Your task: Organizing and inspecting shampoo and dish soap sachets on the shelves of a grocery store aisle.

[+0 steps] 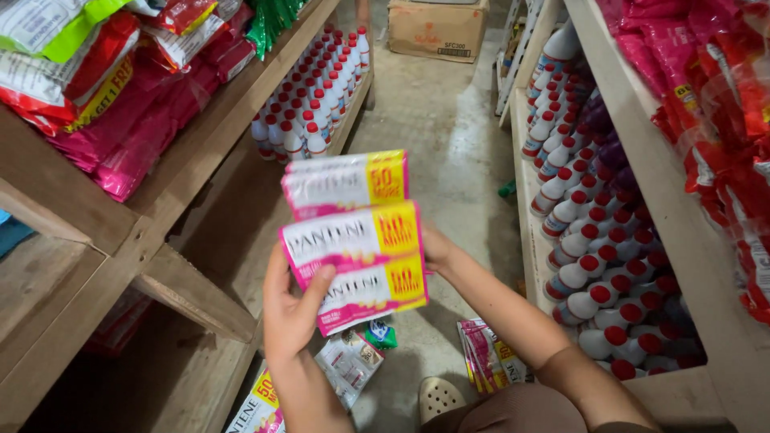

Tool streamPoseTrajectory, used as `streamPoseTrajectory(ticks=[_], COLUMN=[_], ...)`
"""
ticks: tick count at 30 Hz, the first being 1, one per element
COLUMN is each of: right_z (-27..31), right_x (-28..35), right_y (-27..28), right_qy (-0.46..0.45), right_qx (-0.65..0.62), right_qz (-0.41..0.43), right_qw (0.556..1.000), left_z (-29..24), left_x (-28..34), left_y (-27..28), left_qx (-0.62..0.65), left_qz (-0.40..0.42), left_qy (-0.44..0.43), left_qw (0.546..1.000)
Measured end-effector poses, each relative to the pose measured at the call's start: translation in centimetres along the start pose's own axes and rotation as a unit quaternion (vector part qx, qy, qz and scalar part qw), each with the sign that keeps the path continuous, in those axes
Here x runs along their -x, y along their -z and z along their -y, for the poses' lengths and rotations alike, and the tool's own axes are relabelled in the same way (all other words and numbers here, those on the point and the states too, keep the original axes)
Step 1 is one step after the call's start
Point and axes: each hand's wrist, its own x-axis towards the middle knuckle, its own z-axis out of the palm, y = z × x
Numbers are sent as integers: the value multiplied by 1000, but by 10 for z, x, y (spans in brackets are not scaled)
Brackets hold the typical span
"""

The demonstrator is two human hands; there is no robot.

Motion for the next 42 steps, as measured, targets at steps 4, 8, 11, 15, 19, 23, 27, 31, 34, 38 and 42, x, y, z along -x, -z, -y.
streamPoseTrajectory(ticks=[4, 8, 11, 15, 19, 23, 27, 31, 34, 38, 42], right_z=[-16, -15, -20, -31, -14, 2, 1, -10, -13, -13, -29], right_x=[0, 3, 2, 0, 12, 20, 16, 10, 6, 0, -21], right_y=[15, 2, -2, 4, -10, -36, -40, -32, -23, -10, 31], right_qy=[-25, -18, -21, -44, -44, -10, -47, -47, -86, -120, -159], right_qx=[31, 40, 30, -57, -131, 149, 157, 126, 53, 43, 27], right_qz=[62, 90, 106, 118, 191, 165, 106, 113, 92, 65, 68], right_qw=[997, 995, 994, 990, 972, 975, 981, 984, 991, 990, 985], left_z=[-4, 2, 6, 4, 11, 12, 22, 14, 37, 73, 109], left_x=[-9, -16, -19, -19, -20, -20, -19, -20, -26, -27, -26], left_y=[-7, -3, -5, -12, -13, -14, -12, -16, -3, 11, 10], left_qx=[-22, 20, 41, 33, -1, -11, -131, -291, -217, 22, 45], left_qz=[-49, -107, -131, -168, -184, -191, -234, -304, -285, -182, -216], left_qy=[-26, -13, -29, -40, -51, -55, -72, -35, -153, 32, 72], left_qw=[998, 994, 990, 984, 982, 980, 961, 906, 921, 983, 973])
